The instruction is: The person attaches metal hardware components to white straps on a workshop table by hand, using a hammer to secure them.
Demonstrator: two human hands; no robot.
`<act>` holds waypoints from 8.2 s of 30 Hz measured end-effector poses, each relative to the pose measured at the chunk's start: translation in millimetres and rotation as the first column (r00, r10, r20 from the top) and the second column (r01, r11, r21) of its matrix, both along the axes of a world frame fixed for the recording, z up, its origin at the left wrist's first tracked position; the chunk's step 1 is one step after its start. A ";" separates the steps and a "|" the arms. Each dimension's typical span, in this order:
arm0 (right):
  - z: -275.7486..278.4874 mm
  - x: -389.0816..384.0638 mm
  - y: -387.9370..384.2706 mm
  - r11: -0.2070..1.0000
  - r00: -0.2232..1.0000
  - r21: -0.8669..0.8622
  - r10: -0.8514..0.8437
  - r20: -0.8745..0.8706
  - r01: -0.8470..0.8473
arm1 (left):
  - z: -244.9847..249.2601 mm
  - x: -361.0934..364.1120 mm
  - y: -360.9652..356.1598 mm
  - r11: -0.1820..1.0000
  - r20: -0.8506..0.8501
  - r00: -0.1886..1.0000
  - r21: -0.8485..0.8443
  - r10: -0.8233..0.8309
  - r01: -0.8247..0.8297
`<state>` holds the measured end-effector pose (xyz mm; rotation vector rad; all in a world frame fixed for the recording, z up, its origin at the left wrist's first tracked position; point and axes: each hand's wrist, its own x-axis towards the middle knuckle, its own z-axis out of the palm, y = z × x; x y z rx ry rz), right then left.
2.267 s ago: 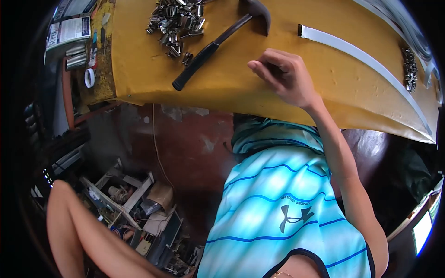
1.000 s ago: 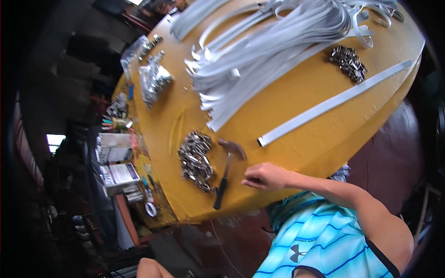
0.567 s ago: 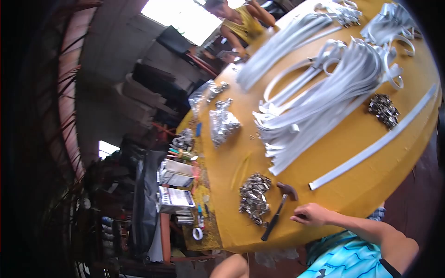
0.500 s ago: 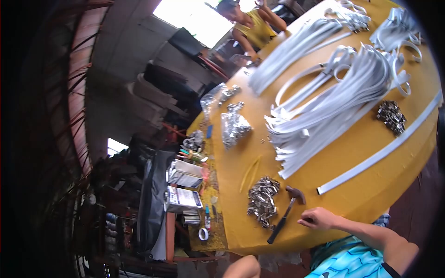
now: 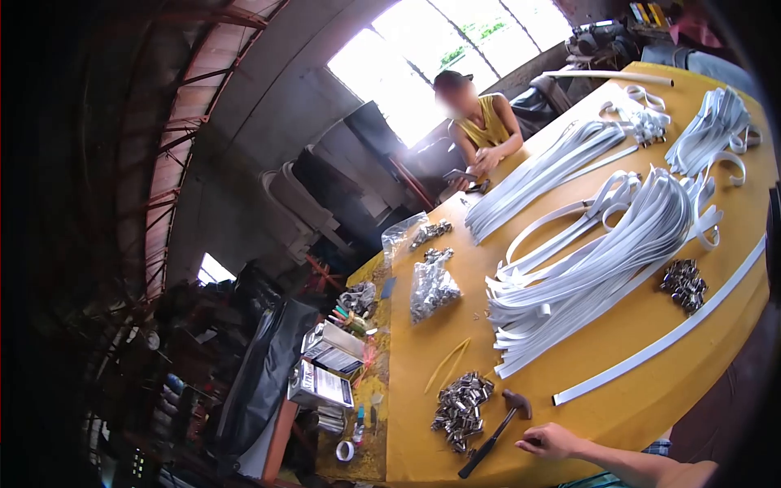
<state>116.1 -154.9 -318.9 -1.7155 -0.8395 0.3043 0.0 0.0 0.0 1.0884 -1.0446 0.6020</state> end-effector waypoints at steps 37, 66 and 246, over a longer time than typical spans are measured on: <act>9.8 -7.0 -8.1 1.000 0.996 -0.001 -0.003 -0.084 0.003 | 35.1 -15.9 25.2 0.969 0.020 0.970 -0.045 0.244 -0.243; 47.3 -29.3 -29.5 0.979 0.988 -0.143 0.139 -0.063 -0.146 | -41.6 -95.2 161.8 0.246 -0.226 0.211 0.139 0.951 -0.959; 66.5 43.7 -69.2 0.965 0.995 -0.260 -0.047 -0.088 0.023 | -284.4 71.2 -44.6 0.929 -0.926 0.139 0.324 0.350 -0.176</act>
